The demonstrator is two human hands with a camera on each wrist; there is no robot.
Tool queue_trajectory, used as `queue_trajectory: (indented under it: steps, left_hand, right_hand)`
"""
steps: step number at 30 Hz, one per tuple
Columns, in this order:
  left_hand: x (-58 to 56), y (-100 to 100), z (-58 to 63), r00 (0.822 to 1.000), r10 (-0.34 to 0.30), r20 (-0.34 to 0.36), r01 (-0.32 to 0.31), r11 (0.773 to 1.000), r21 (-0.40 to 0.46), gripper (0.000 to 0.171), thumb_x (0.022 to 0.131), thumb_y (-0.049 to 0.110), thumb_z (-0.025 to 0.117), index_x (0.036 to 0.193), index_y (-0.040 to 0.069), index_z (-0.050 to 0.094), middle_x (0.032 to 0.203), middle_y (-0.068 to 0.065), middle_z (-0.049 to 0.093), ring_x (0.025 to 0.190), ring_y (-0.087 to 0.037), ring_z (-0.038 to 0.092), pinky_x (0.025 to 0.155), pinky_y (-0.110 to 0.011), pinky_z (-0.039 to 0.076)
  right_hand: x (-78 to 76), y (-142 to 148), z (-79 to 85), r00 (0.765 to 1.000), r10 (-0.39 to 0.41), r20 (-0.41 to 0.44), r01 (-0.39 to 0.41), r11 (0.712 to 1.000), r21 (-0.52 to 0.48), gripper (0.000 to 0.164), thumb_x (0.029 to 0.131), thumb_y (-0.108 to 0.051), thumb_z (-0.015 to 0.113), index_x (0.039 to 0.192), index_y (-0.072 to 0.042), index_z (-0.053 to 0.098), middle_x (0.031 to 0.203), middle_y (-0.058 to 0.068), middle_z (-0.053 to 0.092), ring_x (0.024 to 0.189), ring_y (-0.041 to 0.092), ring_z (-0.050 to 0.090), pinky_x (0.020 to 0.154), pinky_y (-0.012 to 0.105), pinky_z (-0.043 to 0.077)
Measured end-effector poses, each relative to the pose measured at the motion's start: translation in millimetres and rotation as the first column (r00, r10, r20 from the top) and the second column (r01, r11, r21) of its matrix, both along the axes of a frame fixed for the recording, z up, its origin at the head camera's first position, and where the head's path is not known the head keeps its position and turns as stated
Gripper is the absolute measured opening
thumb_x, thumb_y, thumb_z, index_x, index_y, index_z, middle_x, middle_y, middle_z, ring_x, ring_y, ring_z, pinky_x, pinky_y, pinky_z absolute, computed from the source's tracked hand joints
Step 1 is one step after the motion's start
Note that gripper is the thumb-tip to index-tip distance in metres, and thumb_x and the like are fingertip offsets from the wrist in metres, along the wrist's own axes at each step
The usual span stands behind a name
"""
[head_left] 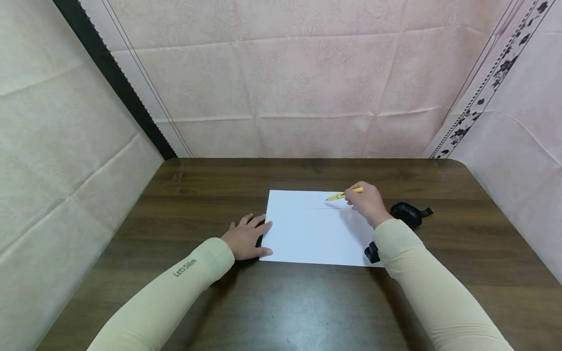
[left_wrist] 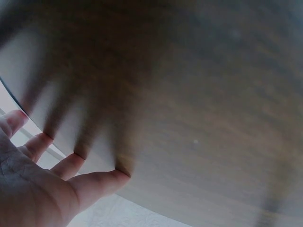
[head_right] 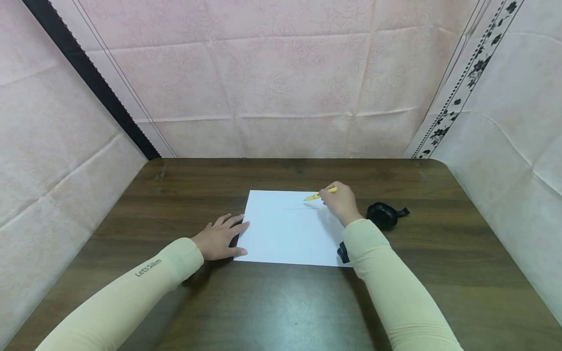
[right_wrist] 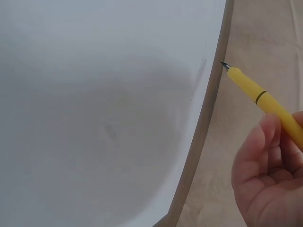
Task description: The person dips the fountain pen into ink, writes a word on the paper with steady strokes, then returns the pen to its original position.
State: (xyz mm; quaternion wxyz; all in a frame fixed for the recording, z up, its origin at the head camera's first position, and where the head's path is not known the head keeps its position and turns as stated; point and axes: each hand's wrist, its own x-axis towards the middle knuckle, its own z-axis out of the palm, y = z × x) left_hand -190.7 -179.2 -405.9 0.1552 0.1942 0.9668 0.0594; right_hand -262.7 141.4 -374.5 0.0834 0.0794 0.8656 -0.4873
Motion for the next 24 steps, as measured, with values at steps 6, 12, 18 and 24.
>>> queue_trajectory:
  steps: [6, 12, 18, 24]
  left_hand:
    - [0.0, 0.3, -0.1, 1.000, 0.001, -0.003, -0.001, 1.000, -0.008, 0.078, 0.089, 0.057, 0.059, 0.153, 0.022, 0.031, 0.160, -0.006, 0.022, 0.144, -0.039, 0.018, 0.103, -0.069, 0.026]
    - [0.2, 1.9, 1.0, 1.000, 0.007, 0.003, -0.007, 1.000, -0.009, 0.078, 0.088, 0.056, 0.060, 0.153, 0.022, 0.031, 0.159, -0.006, 0.022, 0.144, -0.039, 0.018, 0.103, -0.069, 0.026]
    - [-1.1, 1.4, -0.3, 1.000, 0.004, 0.003, -0.004, 1.000, -0.018, 0.078, 0.089, 0.058, 0.059, 0.153, 0.022, 0.031, 0.160, -0.006, 0.022, 0.144, -0.039, 0.018, 0.103, -0.069, 0.026]
    - [-1.0, 0.4, -0.5, 1.000, 0.002, 0.007, -0.001, 1.000, -0.016, 0.078, 0.089, 0.058, 0.058, 0.153, 0.022, 0.031, 0.160, -0.006, 0.021, 0.145, -0.039, 0.018, 0.103, -0.069, 0.026]
  right_hand:
    - [-1.8, -3.8, -1.5, 1.000, -0.009, 0.005, 0.009, 1.000, -0.008, 0.027, 0.097, -0.024, 0.052, 0.112, -0.001, 0.055, 0.110, 0.018, 0.060, 0.102, 0.030, 0.058, 0.092, 0.040, 0.050]
    - [-3.3, -6.7, -2.7, 1.000, -0.021, 0.007, 0.021, 1.000, -0.013, 0.025, 0.098, -0.024, 0.053, 0.111, -0.002, 0.055, 0.109, 0.018, 0.060, 0.100, 0.029, 0.058, 0.092, 0.040, 0.050]
    - [-4.5, -7.5, -5.8, 1.000, -0.006, 0.004, 0.006, 1.000, -0.017, 0.028, 0.098, -0.025, 0.053, 0.112, -0.002, 0.055, 0.111, 0.018, 0.060, 0.101, 0.030, 0.057, 0.091, 0.039, 0.050]
    - [-5.9, -8.4, -8.1, 1.000, 0.003, -0.010, -0.004, 1.000, -0.019, 0.028, 0.098, -0.026, 0.052, 0.112, -0.001, 0.055, 0.112, 0.018, 0.060, 0.102, 0.030, 0.057, 0.088, 0.037, 0.051]
